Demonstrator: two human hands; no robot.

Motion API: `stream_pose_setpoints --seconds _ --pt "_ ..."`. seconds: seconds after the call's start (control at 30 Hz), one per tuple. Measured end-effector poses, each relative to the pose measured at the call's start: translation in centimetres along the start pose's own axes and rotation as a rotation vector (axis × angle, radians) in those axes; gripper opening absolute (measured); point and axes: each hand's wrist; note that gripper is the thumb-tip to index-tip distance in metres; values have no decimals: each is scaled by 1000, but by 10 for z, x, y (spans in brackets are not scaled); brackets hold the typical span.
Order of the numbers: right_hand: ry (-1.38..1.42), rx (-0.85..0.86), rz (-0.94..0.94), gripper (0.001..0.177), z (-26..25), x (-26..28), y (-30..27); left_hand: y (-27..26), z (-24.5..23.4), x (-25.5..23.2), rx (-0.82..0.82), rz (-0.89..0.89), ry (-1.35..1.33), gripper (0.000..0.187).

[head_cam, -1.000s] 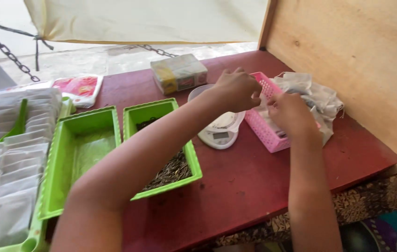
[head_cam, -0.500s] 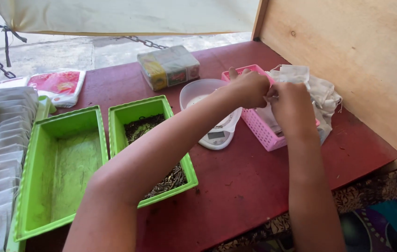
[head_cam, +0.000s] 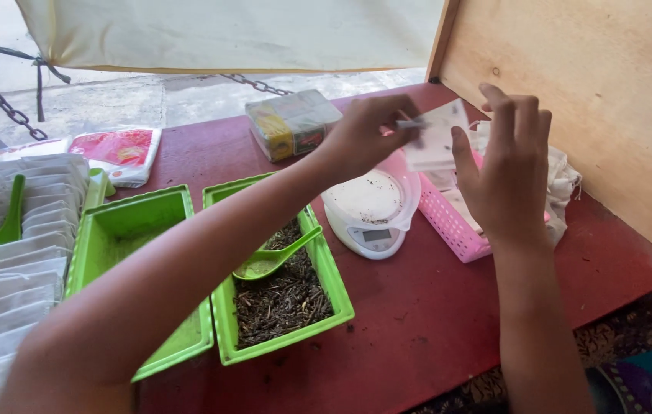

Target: Filling small tea bags with loose tea leaves using a spoon and weighing them on a digital scale

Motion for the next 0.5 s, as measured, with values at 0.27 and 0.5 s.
stream_pose_setpoints --seconds 0.27,0.5 --pt "360 -95 -150 41 23 48 1 -111 -114 -67 -167 -249 226 28" --pt "202 82 -791 43 17 135 26 -193 -160 -99 -237 -425 289 34"
Point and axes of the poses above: each hand's wrist, its own y-axis towards the middle knuckle, its own z-axis out of the palm, x = y × z
